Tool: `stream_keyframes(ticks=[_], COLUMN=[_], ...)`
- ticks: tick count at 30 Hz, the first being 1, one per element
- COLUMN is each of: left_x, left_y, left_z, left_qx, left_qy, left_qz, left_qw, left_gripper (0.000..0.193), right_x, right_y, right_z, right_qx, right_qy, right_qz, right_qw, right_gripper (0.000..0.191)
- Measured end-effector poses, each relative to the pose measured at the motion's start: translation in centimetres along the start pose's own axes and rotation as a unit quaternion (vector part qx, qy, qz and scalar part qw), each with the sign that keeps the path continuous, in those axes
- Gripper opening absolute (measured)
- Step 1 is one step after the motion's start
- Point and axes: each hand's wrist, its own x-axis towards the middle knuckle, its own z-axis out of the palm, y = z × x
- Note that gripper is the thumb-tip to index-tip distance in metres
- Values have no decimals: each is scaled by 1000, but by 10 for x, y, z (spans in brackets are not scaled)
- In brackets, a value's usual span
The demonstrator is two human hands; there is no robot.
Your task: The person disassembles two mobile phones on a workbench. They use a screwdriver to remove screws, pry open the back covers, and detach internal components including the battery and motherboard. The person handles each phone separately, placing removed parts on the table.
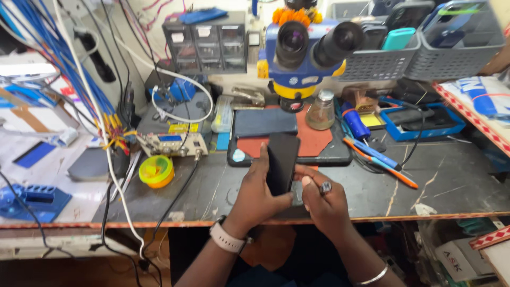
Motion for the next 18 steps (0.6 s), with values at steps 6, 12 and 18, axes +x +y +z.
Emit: stream_keyframes(ticks=[6, 12, 18], left_x=[1, -5, -5], left_y=[-2, 1, 3], left_z=[-12, -1, -2], left_qx=[82, 99, 103], left_qy=[-108, -102, -84], left_qz=[-7, -37, -21], left_qw=[991, 989, 991], left_gripper=[123, 120, 122], right_x=[27, 21, 29], right_y=[7, 13, 16], right_z=[0, -1, 0], right_qx=[90, 38, 94], right_qy=[46, 36, 2], right_qz=[55, 51, 64], right_qw=[993, 997, 994], right_gripper=[35, 37, 37])
